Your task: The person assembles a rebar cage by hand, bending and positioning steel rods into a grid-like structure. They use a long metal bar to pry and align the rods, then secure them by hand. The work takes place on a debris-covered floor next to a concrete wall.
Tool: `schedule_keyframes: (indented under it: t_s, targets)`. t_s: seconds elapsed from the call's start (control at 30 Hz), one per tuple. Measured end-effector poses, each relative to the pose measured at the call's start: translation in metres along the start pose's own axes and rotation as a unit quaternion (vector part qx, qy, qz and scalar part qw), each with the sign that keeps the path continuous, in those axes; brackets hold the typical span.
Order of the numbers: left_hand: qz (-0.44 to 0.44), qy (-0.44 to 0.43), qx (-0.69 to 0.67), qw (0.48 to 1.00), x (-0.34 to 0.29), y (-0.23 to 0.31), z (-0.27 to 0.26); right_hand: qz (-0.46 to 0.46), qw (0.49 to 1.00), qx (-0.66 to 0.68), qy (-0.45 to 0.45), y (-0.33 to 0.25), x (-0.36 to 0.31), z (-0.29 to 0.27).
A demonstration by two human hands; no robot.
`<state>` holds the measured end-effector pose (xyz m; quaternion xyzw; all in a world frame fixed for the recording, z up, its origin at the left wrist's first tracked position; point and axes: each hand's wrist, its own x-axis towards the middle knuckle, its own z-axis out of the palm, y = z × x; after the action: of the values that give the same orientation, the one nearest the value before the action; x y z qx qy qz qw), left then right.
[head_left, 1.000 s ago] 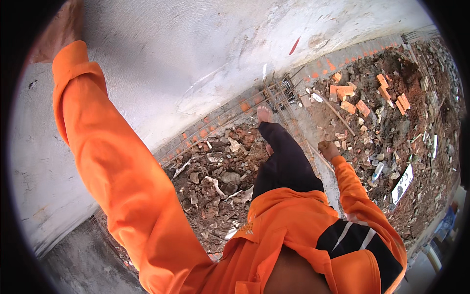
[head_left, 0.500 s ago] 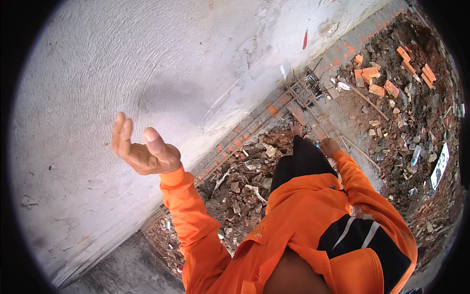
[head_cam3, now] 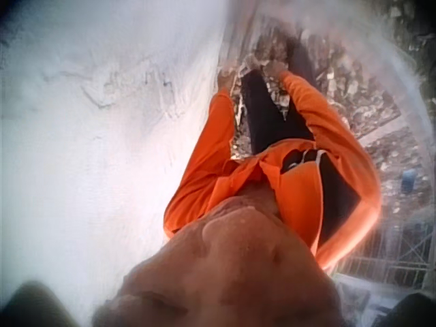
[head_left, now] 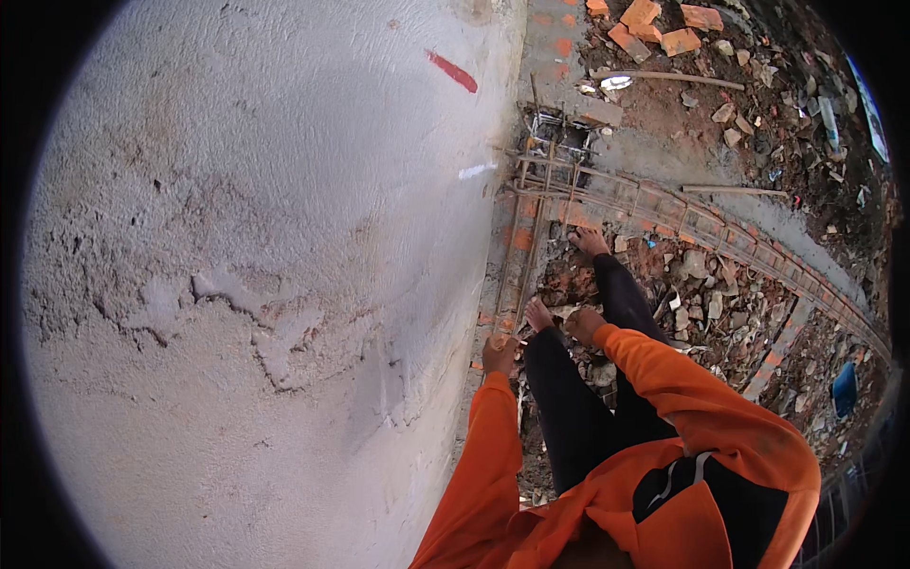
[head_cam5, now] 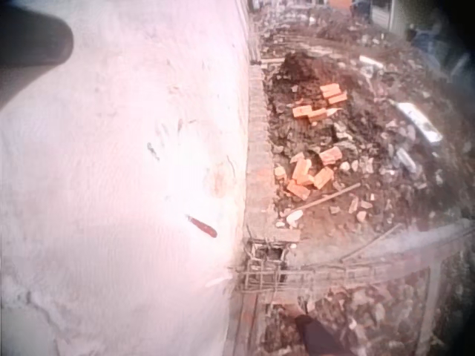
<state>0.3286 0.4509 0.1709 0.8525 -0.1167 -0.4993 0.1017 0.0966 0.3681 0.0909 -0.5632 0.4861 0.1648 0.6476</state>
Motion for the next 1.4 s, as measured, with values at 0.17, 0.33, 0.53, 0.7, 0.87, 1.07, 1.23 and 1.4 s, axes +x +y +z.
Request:
schedule_keyframes:
  t_s: [0.17,0.33,0.53,0.7,0.87,1.07,1.23,1.4]
  targets:
    - [0.027,-0.006,0.068,0.997,0.058,-0.026,0.014,0.010,0.997,0.073,-0.003,0.016,0.058,0.059]
    - [0.091,0.020,0.191,0.977,0.151,-0.097,0.027,0.015,0.990,0.138,0.003,0.034,0.120,0.109]
    - [0.098,-0.093,0.090,0.987,0.239,-0.169,0.026,0.088,0.976,0.177,0.089,-0.003,0.177,0.159]
    - [0.028,-0.147,-0.042,0.988,0.233,-0.143,0.047,0.202,0.948,0.208,0.132,0.002,0.215,0.164]
    - [0.040,-0.104,0.013,0.994,0.209,-0.117,0.047,0.115,0.957,0.187,0.187,0.027,0.236,0.199]
    - [0.044,-0.093,0.041,0.994,0.214,-0.125,0.016,0.181,0.881,0.402,0.172,-0.026,0.216,0.177]
    - [0.026,-0.101,0.022,0.994,0.224,-0.120,0.027,0.224,0.898,0.333,0.181,-0.017,0.234,0.174]
    - [-0.016,-0.116,0.029,0.993,0.225,-0.121,0.014,0.173,0.916,0.330,0.149,-0.014,0.260,0.193]
